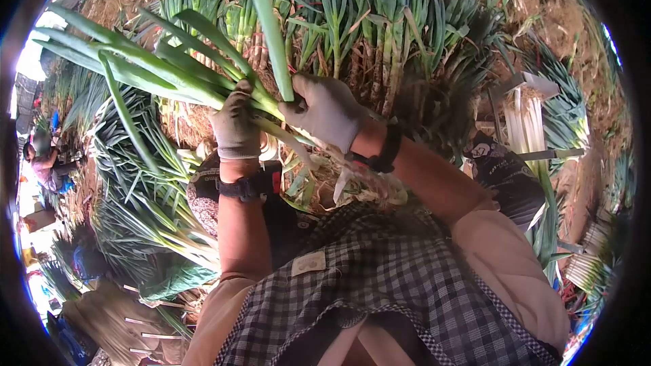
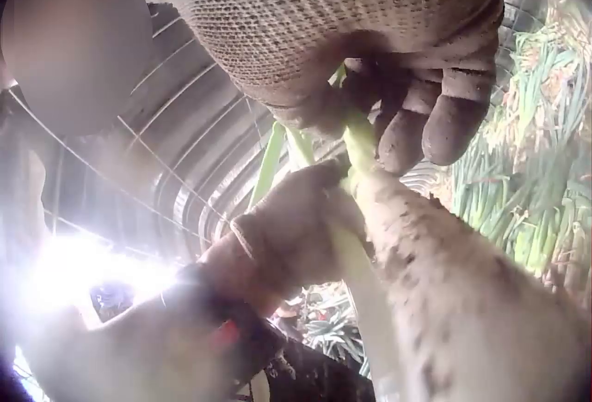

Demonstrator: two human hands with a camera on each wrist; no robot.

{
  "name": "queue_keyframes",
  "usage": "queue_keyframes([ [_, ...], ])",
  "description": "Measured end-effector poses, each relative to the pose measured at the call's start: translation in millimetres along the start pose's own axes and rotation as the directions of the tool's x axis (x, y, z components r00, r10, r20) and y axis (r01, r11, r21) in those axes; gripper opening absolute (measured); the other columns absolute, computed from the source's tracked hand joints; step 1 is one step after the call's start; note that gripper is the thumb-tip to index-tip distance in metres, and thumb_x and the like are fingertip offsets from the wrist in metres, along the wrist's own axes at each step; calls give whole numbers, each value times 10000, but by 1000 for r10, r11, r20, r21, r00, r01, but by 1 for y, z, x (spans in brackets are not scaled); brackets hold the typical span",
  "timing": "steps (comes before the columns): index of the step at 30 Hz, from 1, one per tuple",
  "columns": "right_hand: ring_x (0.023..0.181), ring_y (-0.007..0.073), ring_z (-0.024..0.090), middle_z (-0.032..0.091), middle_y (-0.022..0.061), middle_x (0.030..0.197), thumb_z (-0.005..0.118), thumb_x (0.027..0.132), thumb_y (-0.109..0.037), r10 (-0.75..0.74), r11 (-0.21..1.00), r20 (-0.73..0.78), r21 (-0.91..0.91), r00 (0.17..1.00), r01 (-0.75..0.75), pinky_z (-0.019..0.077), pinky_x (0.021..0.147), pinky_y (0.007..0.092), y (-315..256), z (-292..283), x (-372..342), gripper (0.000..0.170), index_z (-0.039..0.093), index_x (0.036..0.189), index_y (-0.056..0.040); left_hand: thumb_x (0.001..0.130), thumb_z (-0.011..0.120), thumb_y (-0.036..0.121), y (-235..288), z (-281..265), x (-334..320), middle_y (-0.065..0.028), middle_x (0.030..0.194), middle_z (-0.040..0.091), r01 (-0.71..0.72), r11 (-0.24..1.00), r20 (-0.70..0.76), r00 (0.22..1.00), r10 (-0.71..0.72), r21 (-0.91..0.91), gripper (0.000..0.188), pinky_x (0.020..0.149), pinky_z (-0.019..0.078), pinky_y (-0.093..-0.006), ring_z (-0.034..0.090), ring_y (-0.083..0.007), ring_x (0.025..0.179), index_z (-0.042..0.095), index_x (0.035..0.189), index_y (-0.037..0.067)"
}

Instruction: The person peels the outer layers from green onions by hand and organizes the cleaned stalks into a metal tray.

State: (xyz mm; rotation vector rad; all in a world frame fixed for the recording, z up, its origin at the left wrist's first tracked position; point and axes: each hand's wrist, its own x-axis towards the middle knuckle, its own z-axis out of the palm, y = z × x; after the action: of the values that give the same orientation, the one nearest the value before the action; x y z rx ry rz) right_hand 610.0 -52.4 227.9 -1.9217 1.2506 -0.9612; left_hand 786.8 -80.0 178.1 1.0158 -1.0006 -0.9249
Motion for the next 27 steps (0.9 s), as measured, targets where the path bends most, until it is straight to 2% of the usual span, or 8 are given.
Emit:
queue_keyframes([
  [6, 661, 101, 571, 617, 82, 740, 665, 841, -134, -42, 999, -37, 25, 998, 43, 474, 614, 275, 22, -24, -55, 197, 581, 960, -2, 815, 675, 37, 32, -4, 9, -29, 654, 573, 217, 943, -184, 946, -267, -252, 98, 422, 406, -230, 505, -106, 455, 601, 870, 6],
  [9, 711, 135, 598, 636, 101, 819, 673, 832, -149, 309, 945, 79, 83, 948, -315, 482, 648, 287, 36, -58, -92, 240, 567, 994, -7, 811, 659, 8, 41, -15, 5, -54, 697, 599, 251, 933, -232, 922, -311, -256, 132, 430, 410, -237, 512, -118, 477, 601, 930, 8],
  [11, 761, 138, 614, 652, 93, 889, 679, 825, -170, 507, 749, 156, -566, 848, -344, 489, 682, 287, 45, -81, -109, 291, 560, 1037, -11, 900, 607, 207, 32, -25, 1, -16, 748, 588, 212, 945, -162, 953, -256, -249, 208, 546, 415, -237, 524, -94, 618, 670, 946, 14],
  [12, 774, 150, 625, 659, 81, 910, 698, 813, -230, 211, 804, 81, -581, 974, -126, 498, 690, 298, 60, -82, -116, 314, 583, 1010, -14, 938, 567, 271, 32, -30, -4, -26, 801, 598, 272, 947, -81, 954, -289, -172, 291, 562, 419, -230, 531, -91, 654, 664, 1028, 13],
  [14, 770, 176, 631, 653, 86, 877, 699, 809, -286, 233, 896, 122, -413, 965, -163, 495, 689, 305, 32, -90, -95, 331, 611, 1002, -32, 971, 517, 304, 4, -41, -3, -23, 771, 583, -13, 983, 124, 992, -10, 185, 307, 565, 425, -231, 531, -89, 649, 625, 997, 18],
  [21, 641, 147, 601, 643, 20, 836, 701, 803, -227, 118, 958, 518, 164, 847, -233, 484, 616, 274, 0, -53, -24, 221, 665, 973, -90, 998, 468, 276, 36, 4, -28, -8, 839, 584, 29, 990, 483, 871, -93, 139, 255, 649, 438, -232, 535, -89, 746, 576, 950, 50],
  [25, 630, 111, 516, 597, 28, 726, 688, 764, -213, -456, 890, 269, 128, 848, 438, 438, 594, 300, 1, -37, -13, 201, 639, 797, -21, 990, 487, 256, 30, -3, -24, 14, 812, 546, 82, 995, 518, 850, -97, 52, 229, 649, 425, -218, 498, -76, 722, 574, 941, 49],
  [27, 615, 103, 502, 571, 30, 668, 690, 753, -186, 124, 927, 517, 245, 847, -285, 425, 576, 298, -15, -46, -8, 172, 638, 730, -24, 986, 497, 256, 33, -6, -23, 14, 813, 542, 39, 997, 529, 846, -67, 65, 228, 642, 419, -215, 496, -77, 720, 572, 936, 46],
])
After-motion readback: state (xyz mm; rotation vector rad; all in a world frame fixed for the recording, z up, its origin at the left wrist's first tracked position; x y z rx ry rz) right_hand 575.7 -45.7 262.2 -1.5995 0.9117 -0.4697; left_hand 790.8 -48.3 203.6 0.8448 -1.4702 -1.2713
